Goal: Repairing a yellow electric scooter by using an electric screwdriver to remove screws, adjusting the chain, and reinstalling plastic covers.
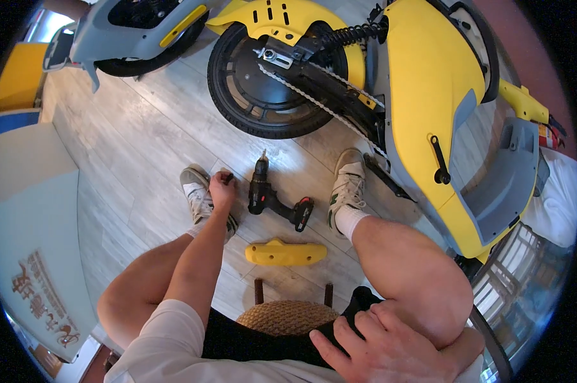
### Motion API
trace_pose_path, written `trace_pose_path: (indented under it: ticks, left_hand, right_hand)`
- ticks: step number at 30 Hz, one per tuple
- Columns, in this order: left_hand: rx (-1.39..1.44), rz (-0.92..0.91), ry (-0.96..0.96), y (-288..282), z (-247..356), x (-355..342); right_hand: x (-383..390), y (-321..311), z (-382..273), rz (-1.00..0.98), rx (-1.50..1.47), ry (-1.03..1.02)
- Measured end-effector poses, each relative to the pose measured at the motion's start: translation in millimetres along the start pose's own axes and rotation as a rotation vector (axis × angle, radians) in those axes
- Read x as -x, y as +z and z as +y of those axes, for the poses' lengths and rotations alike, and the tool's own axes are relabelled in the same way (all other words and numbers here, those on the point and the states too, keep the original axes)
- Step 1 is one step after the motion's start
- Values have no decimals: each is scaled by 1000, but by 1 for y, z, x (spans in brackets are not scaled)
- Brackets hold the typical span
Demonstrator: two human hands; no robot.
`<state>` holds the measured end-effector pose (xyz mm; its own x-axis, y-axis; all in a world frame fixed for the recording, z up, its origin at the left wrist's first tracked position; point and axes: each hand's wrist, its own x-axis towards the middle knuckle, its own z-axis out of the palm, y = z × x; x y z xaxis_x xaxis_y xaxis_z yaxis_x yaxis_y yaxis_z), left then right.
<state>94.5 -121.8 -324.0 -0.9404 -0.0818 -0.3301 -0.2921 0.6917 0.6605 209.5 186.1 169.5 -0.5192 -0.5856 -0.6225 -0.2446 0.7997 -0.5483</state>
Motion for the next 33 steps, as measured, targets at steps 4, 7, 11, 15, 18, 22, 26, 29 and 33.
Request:
trace_pose_path:
  ticks: [4, 7, 11, 15, 18, 22, 26, 29, 33]
  left_hand:
    - [-72, -1, 72, -3, 8, 5]
    - [-90, 47, 153, -3, 10, 3]
    - [-5, -33, 48, -7, -11, -7]
    - [-48, -10, 69, 1, 1, -5]
    - [1, -44, 20, -1, 13, -6]
    - [8, -56, -21, -4, 14, -7]
    - [4, -23, -30, 11, 13, -6]
    - [-40, -63, 13, 8, -6, -7]
    - [-106, 8, 171, 5, -16, -3]
  right_hand:
    - [-3, -2, 2, -18, -38, 11]
    - [-6, -4, 5, 76, 39, -24]
    - [-10, -11, 5, 107, 55, -39]
    - [-11, -11, 6, 127, 72, -24]
    - [-10, -12, 8, 98, 77, -23]
    - [-7, -8, 8, 52, 61, -8]
    - [-1, -14, 14, 64, -38, -41]
    - [2, -13, 20, 161, -72, -117]
    - [2, -10, 20, 203, -40, -156]
